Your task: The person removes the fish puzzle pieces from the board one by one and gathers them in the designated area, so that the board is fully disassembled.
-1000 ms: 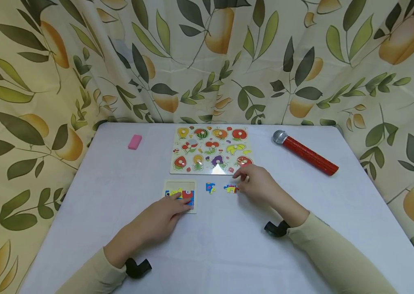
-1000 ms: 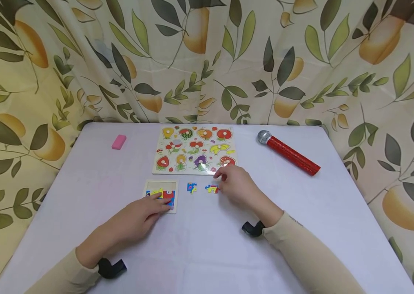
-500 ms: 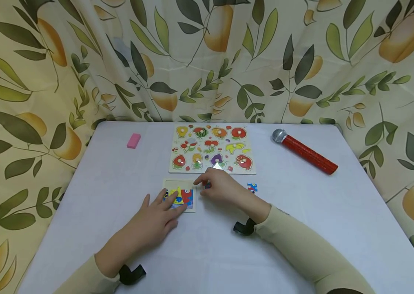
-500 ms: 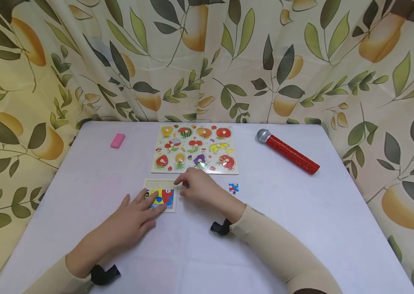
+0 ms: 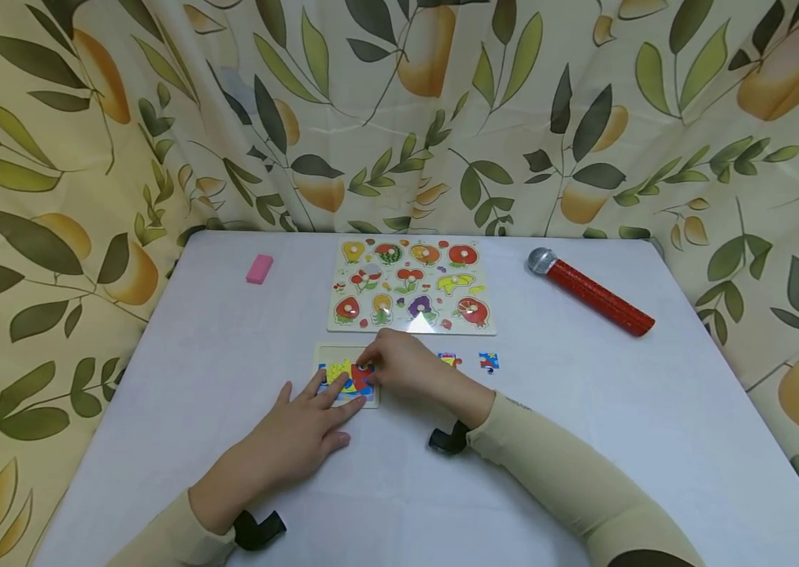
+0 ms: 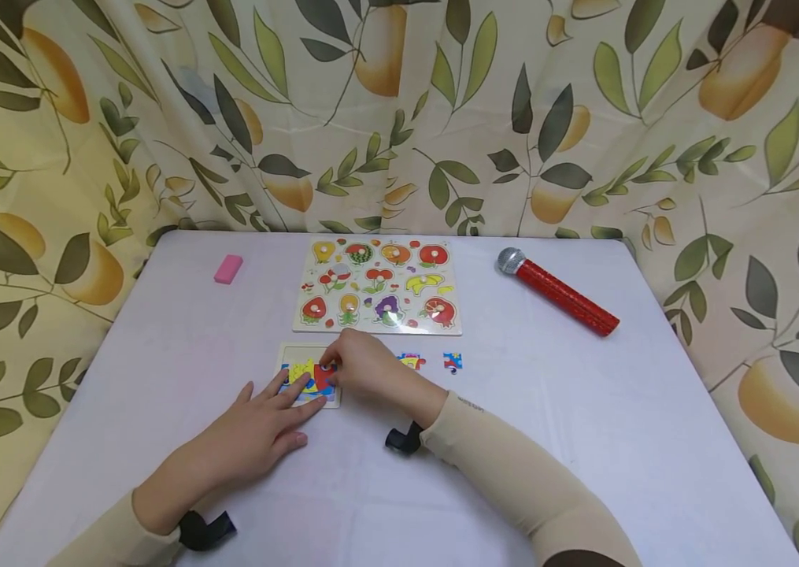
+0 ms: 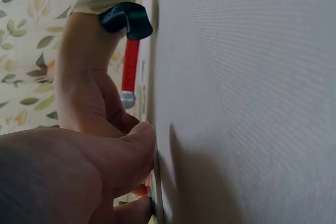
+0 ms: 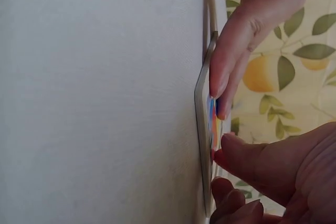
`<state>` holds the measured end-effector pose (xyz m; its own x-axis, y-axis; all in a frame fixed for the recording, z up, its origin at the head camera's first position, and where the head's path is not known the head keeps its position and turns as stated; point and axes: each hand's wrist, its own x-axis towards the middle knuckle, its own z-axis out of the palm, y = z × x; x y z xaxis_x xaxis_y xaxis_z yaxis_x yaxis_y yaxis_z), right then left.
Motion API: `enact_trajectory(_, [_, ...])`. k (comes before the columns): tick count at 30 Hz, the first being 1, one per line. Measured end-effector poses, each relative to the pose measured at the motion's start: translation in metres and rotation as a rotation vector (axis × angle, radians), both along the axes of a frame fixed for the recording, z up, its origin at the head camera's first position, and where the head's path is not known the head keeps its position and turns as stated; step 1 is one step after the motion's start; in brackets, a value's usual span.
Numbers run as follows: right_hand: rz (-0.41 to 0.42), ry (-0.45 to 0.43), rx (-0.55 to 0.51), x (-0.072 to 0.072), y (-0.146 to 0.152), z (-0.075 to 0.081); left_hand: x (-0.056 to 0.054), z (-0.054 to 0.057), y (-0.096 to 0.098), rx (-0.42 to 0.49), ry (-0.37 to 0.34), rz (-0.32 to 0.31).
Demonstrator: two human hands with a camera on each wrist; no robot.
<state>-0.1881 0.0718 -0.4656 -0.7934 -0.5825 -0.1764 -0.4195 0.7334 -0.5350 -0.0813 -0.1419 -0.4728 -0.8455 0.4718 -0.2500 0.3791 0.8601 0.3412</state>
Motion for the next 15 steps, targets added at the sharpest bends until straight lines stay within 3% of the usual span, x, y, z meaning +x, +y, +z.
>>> enact_trajectory(15, [-0.112,-0.038,-0.047,0.005,-0.013,0.001,-0.001,-0.002,-0.001,-0.001,-0.011,0.001])
